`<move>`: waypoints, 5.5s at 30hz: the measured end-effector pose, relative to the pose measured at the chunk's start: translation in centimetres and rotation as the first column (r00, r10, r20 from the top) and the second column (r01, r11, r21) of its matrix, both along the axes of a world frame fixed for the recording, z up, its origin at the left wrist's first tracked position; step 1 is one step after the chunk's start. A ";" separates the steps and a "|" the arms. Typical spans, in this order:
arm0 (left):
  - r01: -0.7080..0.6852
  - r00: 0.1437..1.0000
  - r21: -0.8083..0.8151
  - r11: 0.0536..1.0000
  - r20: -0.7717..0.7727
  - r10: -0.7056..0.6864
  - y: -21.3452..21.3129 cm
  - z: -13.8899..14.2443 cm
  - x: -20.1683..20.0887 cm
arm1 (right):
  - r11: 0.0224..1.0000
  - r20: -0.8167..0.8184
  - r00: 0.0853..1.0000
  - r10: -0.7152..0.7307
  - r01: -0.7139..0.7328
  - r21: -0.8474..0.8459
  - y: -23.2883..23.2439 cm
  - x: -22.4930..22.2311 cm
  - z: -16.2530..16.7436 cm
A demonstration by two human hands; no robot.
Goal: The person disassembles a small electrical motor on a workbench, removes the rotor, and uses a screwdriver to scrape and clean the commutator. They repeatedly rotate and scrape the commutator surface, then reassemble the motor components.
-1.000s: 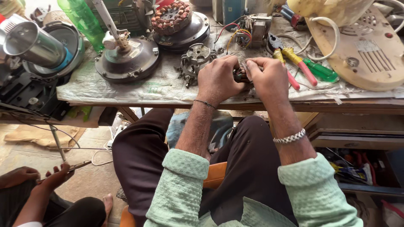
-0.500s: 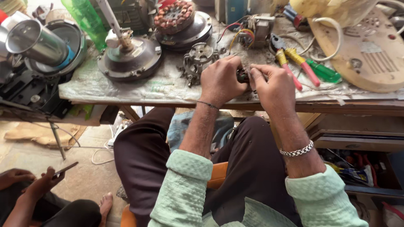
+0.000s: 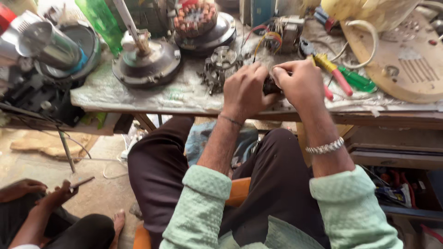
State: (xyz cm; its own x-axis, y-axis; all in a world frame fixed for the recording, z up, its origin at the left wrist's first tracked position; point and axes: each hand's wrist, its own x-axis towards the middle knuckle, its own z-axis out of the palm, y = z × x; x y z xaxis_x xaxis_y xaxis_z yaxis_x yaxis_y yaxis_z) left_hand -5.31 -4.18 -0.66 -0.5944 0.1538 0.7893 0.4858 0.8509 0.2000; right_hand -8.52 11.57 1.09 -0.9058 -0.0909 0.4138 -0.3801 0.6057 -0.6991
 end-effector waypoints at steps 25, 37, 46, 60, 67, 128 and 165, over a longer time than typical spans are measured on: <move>-0.059 0.997 -0.052 0.997 -0.044 0.056 0.8 -0.2 1.1 | 0.999 -0.093 0.995 -0.024 0.022 -0.027 0.1 2.3 -0.2; -0.065 0.998 -0.056 0.996 0.008 0.065 0.5 0.1 0.6 | 0.997 -0.031 0.999 -0.034 0.032 -0.070 0.0 2.1 -0.5; -0.065 0.998 -0.063 0.996 0.022 0.067 0.5 0.2 0.8 | 0.999 -0.110 0.993 -0.038 0.034 -0.039 -0.6 2.5 0.1; -0.068 0.992 0.016 0.998 0.103 0.066 0.2 1.0 0.8 | 0.723 -0.208 0.943 0.259 -0.332 -0.606 4.1 0.6 -3.3; -0.066 0.996 0.015 0.998 0.058 0.065 0.3 0.4 0.8 | 0.786 -0.137 0.977 0.164 -0.213 -0.580 4.9 0.3 -5.5; -0.091 0.985 0.002 0.996 0.147 0.089 0.7 0.6 -0.4 | 0.943 -0.054 0.985 0.164 -0.172 -0.285 0.9 0.1 -1.7; -0.124 0.953 0.008 0.992 0.279 0.117 0.1 1.8 -1.0 | 0.995 -0.224 0.972 0.072 -0.086 -0.052 -0.2 2.4 -0.4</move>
